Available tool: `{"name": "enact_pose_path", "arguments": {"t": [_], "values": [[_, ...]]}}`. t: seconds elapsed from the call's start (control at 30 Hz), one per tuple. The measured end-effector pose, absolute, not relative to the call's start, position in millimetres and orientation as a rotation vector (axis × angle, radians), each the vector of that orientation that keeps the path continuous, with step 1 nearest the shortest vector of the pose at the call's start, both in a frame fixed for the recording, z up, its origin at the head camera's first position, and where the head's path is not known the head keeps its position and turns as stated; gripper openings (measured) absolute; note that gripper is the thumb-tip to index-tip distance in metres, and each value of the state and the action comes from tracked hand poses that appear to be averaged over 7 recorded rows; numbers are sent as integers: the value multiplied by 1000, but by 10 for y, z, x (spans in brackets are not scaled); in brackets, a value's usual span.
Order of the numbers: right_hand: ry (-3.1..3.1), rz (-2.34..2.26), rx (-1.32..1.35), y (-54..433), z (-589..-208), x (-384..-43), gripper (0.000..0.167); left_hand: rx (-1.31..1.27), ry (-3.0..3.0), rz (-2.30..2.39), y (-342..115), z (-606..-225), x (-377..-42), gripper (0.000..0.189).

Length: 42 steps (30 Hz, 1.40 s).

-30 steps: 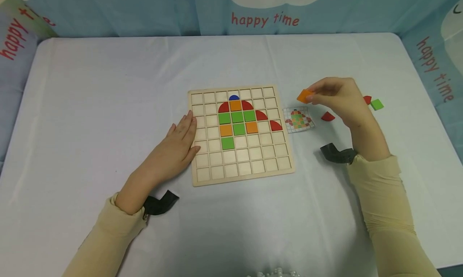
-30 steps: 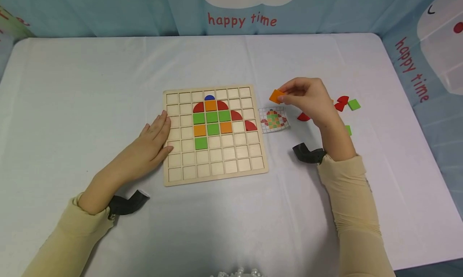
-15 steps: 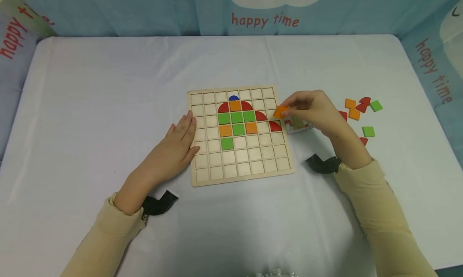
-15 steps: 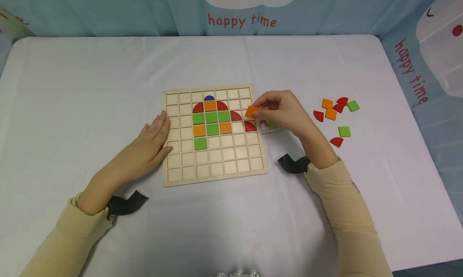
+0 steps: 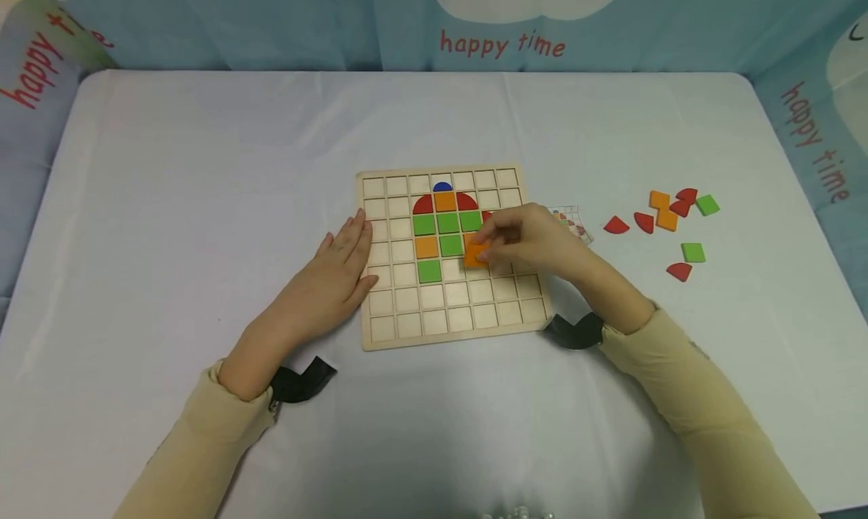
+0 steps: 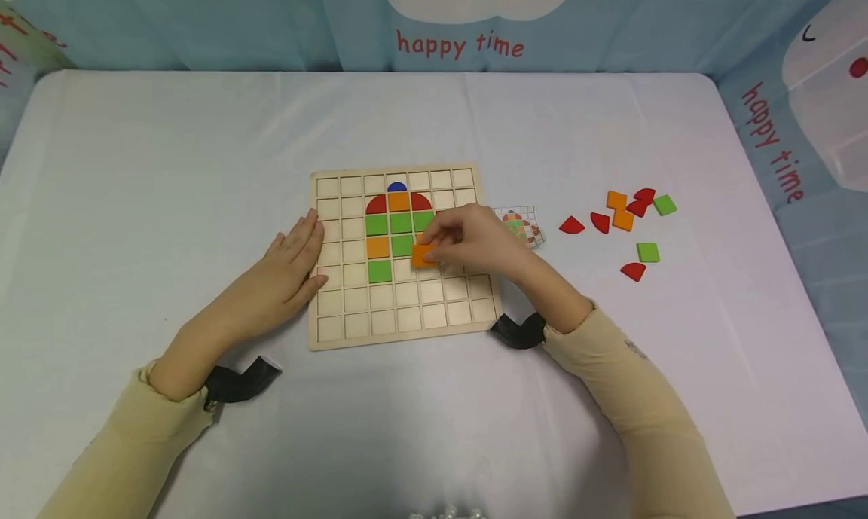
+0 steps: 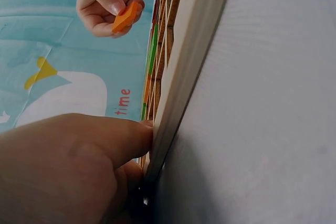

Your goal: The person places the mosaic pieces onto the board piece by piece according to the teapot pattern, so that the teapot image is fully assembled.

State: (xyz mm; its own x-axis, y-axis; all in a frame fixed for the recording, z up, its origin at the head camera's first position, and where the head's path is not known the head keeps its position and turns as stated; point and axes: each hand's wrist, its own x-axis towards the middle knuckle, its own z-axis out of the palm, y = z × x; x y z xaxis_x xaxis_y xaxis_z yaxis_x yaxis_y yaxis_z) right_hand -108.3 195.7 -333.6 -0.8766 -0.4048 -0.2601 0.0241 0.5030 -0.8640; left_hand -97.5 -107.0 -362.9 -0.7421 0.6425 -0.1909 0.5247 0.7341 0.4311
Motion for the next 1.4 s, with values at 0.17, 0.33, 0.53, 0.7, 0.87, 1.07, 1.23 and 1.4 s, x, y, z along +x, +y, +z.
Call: {"name": "enact_pose_path", "arguments": {"t": [0.17, 0.33, 0.53, 0.7, 0.87, 1.07, 1.23, 1.4], "values": [[2315, -1287, -366, 1831, -3341, -1088, 12, 903, 2605, 508, -1065, -3628, -971, 66], [2322, -1252, -428, 1772, -3362, -1090, 10, 901, 2604, 501, -1064, -3633, -974, 67], [2363, -1187, -479, 1750, -3417, -1100, 9, 896, 2605, 503, -1070, -3634, -976, 67], [2391, -1167, -496, 1743, -3426, -1097, 8, 902, 2606, 508, -1072, -3631, -976, 67], [2408, -1174, -506, 1747, -3428, -1089, 6, 905, 2606, 513, -1065, -3631, -978, 66], [2400, -1211, -524, 1730, -3423, -1074, 5, 903, 2605, 508, -1066, -3628, -974, 67], [2423, -1217, -567, 1735, -3429, -1069, 4, 904, 2603, 506, -1066, -3621, -975, 66], [2449, -1210, -594, 1742, -3446, -1071, 4, 896, 2600, 503, -1066, -3622, -977, 67]]}}
